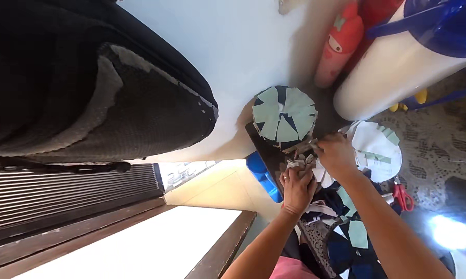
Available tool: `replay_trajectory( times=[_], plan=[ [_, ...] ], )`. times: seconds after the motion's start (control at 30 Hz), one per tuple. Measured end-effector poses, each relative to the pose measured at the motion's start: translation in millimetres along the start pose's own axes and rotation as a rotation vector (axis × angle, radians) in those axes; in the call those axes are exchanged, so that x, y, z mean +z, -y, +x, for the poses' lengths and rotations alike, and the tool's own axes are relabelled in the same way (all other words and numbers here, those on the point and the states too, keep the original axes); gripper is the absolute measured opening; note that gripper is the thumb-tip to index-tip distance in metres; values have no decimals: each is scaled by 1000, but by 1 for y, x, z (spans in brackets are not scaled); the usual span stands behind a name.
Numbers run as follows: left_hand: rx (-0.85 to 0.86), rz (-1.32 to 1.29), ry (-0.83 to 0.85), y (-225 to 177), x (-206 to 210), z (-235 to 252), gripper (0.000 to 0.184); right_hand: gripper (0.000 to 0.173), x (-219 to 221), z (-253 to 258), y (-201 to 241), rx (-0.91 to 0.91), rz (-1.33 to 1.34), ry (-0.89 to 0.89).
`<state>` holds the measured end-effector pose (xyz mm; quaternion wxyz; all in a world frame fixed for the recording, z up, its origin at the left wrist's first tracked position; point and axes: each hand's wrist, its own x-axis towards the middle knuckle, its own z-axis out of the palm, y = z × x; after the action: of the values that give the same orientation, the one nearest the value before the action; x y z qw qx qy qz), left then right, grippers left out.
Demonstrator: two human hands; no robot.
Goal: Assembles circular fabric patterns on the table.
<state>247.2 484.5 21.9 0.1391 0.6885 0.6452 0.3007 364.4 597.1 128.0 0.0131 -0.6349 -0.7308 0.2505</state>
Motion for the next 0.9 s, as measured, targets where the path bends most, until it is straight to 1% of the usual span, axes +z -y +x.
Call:
replay_trajectory(
  times=[0.07,0.1,0.2,0.27,0.33,0.4,0.47,0.5,0.53,0.57,0.6,0.67,0.73,0.77,0.8,0.83,0.87,0.9],
  plan=[
    [-15,-8,15,-1,-3,1,23,23,0,3,9,17,-16,148],
    [-17,-8,16,-1,-3,1,24,25,3,4,13,26,-22,195],
    [-8,2,13,0,-2,1,22,29,17,8,22,31,-68,272],
    [3,1,-5,1,-1,1,20,29,27,7,27,20,-84,278],
    [7,-3,-26,2,0,1,20,27,31,4,26,6,-43,215],
    [4,-14,-34,1,-1,1,21,23,25,-3,17,-17,86,34],
    [1,-23,-25,1,-1,1,21,21,9,-15,2,-33,228,-158],
    [-1,-30,-20,1,-1,1,21,22,-4,-24,-7,-36,279,-213],
    [-2,-38,-15,1,-2,1,21,22,-18,-35,-16,-27,308,-227],
    [-6,-48,-8,0,-2,1,22,23,-33,-48,-24,1,324,-198],
    [-7,-53,-1,0,-2,1,22,24,-46,-61,-32,44,321,-130],
    [-6,-53,7,0,-2,2,23,24,-60,-77,-45,158,263,97],
    [-5,-56,15,0,-2,3,23,27,-59,-80,-54,254,167,319],
    [-5,-58,25,0,-3,3,24,28,-52,-81,-57,277,114,378],
    [-3,-59,27,0,-3,3,24,32,-47,-82,-57,290,73,398],
    [1,-61,20,0,-3,4,24,36,-44,-83,-53,277,46,364],
    [3,-60,14,0,-3,4,24,38,-44,-82,-46,238,35,290],
    [4,-59,13,0,-3,3,24,35,-42,-78,-37,183,41,204]
  ],
)
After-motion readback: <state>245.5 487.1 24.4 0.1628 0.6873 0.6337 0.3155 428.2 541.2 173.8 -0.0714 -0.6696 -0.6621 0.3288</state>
